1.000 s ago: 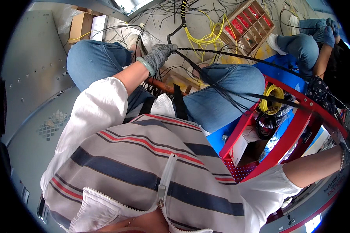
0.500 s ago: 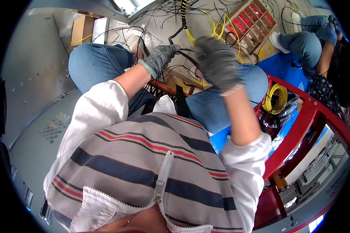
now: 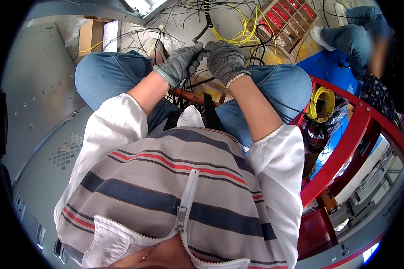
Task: The person sits on the floor and organizes a bundle of black and yellow wires. They separate, align, and bundle the wires by hand, occasionally adjusting their position to reach different sections.
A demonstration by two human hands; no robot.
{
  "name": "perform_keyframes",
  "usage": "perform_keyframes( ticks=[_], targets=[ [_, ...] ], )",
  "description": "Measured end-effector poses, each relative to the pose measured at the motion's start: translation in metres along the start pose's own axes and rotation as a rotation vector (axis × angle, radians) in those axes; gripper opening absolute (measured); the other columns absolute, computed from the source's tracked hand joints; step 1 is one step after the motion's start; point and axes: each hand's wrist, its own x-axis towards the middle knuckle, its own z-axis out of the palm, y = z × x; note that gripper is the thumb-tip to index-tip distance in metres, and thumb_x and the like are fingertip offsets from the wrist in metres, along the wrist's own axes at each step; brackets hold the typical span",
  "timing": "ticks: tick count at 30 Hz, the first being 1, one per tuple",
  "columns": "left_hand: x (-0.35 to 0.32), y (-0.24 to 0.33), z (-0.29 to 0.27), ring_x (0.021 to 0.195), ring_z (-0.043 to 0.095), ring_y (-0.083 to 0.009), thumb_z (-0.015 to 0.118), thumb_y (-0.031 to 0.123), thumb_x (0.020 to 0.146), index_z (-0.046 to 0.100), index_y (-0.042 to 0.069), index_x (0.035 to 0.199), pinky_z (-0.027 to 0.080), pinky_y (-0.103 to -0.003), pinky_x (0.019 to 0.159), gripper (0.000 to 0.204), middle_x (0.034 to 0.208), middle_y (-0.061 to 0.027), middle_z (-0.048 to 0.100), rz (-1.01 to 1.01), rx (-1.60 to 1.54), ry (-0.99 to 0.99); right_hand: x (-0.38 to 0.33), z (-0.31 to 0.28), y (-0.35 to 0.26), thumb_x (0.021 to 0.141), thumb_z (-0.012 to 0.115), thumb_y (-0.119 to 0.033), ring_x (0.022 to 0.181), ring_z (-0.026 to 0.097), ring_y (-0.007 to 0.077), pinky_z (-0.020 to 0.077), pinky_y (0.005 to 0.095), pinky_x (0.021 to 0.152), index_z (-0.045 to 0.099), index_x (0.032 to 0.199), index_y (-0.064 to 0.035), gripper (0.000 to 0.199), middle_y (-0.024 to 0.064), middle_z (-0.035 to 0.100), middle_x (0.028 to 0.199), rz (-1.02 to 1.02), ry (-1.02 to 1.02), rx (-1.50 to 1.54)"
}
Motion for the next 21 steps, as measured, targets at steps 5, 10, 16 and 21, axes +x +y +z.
perform_keyframes(
  ticks=[5,10,16,21],
  targets=[
    [-0.006,0.003,-0.004,0.054,0.055,-0.0134,0.045,0.023,0.084,0.05,0.0,0.094,0.047,-0.02,0.043,0.025,0.078,-0.0086,0.058,-0.037,-0.261,-0.087,0.011,-0.002,0.02,0.076,0.052,-0.014,0.071,0.058,0.0199,0.0459,0.0286,0.064,0.056,0.092,-0.0031,0.02,0.0113,0.059,0.074,0.016,-0.188,0.274],
    [-0.002,-0.01,-0.019,0.079,0.058,-0.0179,0.038,0.007,0.084,0.042,-0.004,0.11,0.051,-0.023,0.062,0.028,0.098,-0.0149,0.054,0.156,-0.273,-0.441,0.012,-0.029,0.019,0.076,0.053,-0.017,0.069,0.055,0.0184,0.0448,0.029,0.065,0.055,0.1,-0.0015,0.029,0.0094,0.059,0.077,0.244,-0.449,0.698],
    [0.015,-0.007,-0.024,0.084,0.057,-0.0181,0.055,0.004,0.077,0.05,-0.003,0.101,0.05,-0.025,0.069,0.025,0.093,-0.0102,0.056,0.1,-0.137,-0.529,0.021,-0.019,0.04,0.075,0.054,-0.019,0.073,0.057,0.0201,0.0446,0.0298,0.069,0.059,0.094,-0.0052,0.024,0.0114,0.061,0.081,-0.067,-0.336,0.331],
    [0.001,-0.003,-0.025,0.071,0.058,-0.0184,0.054,0.016,0.079,0.057,0.001,0.091,0.048,-0.029,0.065,0.02,0.078,-0.0094,0.06,0.377,0.713,-0.205,0.013,-0.017,0.03,0.077,0.051,-0.01,0.064,0.054,0.0153,0.0437,0.0262,0.062,0.058,0.094,-0.0024,0.02,0.0099,0.059,0.071,-0.065,-0.266,0.294]
  ],
)
